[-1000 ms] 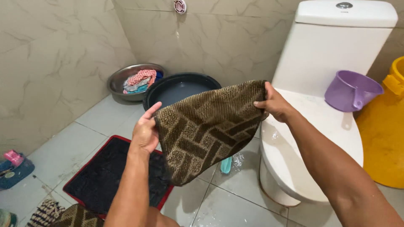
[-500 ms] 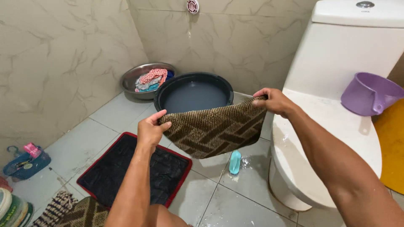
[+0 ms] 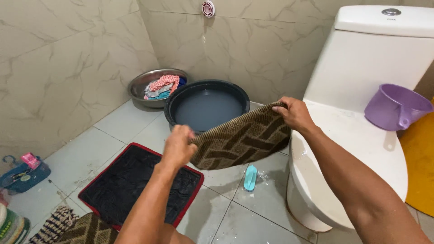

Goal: The person pours water from a purple scoop onto a patterned doormat placed on a toilet seat, then rubs and scrubs the mat with their hands. They fold and unfold the mat, continue rinsing it with water, and finally place it back on the toilet seat.

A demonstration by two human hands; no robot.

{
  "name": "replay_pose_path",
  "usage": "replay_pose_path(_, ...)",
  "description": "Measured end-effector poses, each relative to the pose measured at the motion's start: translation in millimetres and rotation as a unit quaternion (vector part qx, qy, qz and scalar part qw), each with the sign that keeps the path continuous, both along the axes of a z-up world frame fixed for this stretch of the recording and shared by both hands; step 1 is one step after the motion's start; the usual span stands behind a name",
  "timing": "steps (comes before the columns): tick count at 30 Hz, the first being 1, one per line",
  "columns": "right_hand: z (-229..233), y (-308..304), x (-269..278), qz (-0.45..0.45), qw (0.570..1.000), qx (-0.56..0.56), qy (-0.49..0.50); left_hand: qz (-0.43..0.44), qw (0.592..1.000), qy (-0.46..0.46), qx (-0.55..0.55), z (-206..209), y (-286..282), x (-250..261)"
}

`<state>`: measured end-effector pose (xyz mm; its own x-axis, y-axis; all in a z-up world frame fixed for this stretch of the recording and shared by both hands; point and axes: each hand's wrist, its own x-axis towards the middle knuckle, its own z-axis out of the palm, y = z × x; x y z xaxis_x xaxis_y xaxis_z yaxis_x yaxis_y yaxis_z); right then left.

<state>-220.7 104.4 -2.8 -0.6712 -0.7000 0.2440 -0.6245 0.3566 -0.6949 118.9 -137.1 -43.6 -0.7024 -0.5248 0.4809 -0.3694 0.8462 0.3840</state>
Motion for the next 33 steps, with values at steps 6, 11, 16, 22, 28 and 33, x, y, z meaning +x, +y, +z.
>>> replay_pose_path(6, -14.7, -17.7, -2.1, -0.037, 0.996, -0.058, 0.059, -0.134, 0.889, -0.438, -0.031, 79.6, 109.2, -29.4)
replay_pose_path(11, -16.7, -19.7, 9.1, -0.008, 0.994, -0.069, 0.081, -0.186, 0.829, -0.528, 0.001, 61.6, 114.7, -56.5)
replay_pose_path(16, -13.5, -8.1, 20.7, 0.005, 0.996, -0.005, 0.085, -0.116, 0.802, -0.486, 0.327, 16.4, 86.8, -81.4)
replay_pose_path(22, -35.0, -5.5, 39.3, 0.023, 0.997, 0.023, 0.073, -0.048, 0.805, -0.248, 0.537, -9.2, 55.9, -111.5)
replay_pose_path(28, -49.0, -14.7, 96.2, 0.064, 0.998, -0.003, -0.014, -0.02, 0.767, -0.082, 0.636, -2.5, 54.5, -122.3)
replay_pose_path(33, -45.2, -19.9, 134.6, 0.144, 0.986, -0.078, -0.036, -0.034, 0.757, -0.037, 0.652, -15.9, 43.9, -114.4)
